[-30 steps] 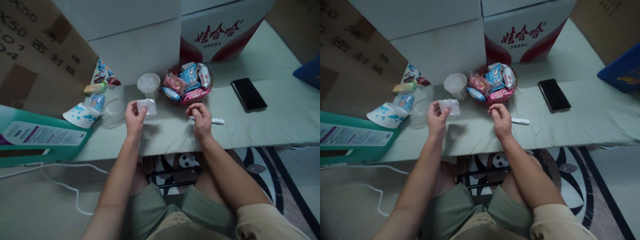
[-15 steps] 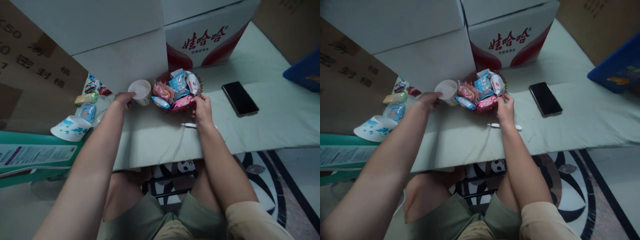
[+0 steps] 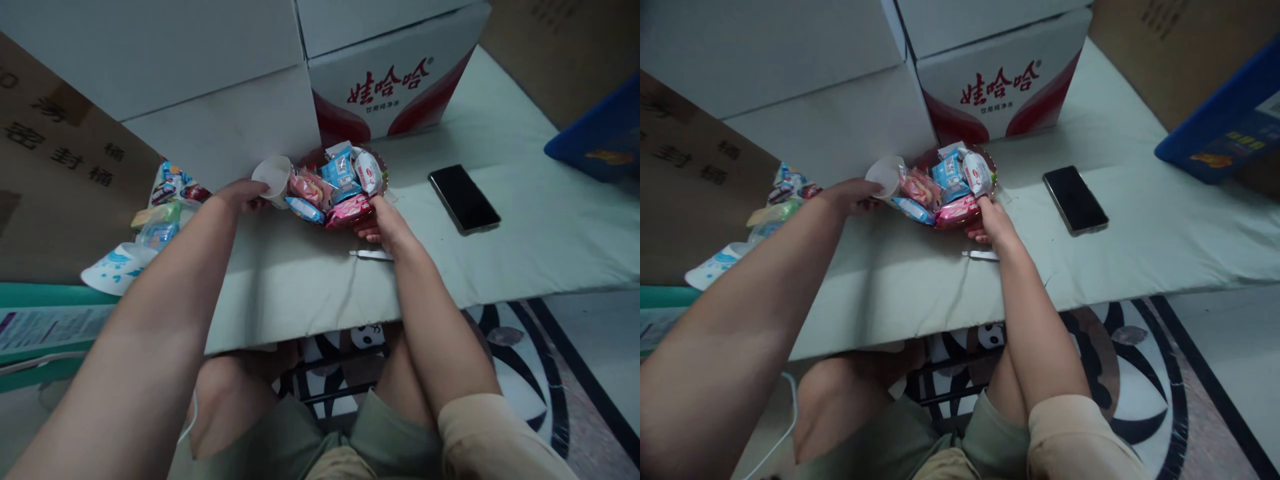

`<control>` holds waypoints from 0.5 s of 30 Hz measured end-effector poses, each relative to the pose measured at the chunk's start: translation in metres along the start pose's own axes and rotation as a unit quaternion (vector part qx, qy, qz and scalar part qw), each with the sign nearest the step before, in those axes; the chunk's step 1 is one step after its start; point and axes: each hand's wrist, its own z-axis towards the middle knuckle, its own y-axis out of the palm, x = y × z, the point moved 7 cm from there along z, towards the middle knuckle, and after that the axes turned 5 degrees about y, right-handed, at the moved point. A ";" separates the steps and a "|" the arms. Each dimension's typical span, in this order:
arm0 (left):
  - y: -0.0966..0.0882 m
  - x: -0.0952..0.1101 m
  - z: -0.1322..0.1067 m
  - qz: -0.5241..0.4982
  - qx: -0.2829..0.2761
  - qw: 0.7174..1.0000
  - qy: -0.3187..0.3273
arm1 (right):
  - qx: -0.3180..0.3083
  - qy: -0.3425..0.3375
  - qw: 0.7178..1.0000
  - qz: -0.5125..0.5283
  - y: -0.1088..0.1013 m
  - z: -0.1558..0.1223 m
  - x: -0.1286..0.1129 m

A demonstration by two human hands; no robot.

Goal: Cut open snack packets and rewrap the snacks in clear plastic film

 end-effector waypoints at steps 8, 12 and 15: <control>-0.002 0.010 -0.015 -0.102 0.021 0.994 0.040 | 0.012 -0.047 0.998 0.041 0.005 -0.007 -0.005; 0.013 0.043 -0.032 -0.104 0.050 0.990 0.081 | 0.053 -0.085 0.990 0.101 -0.017 -0.024 -0.010; 0.040 0.083 -0.048 -0.107 0.050 0.986 0.119 | 0.091 -0.109 0.976 0.166 -0.049 -0.038 -0.011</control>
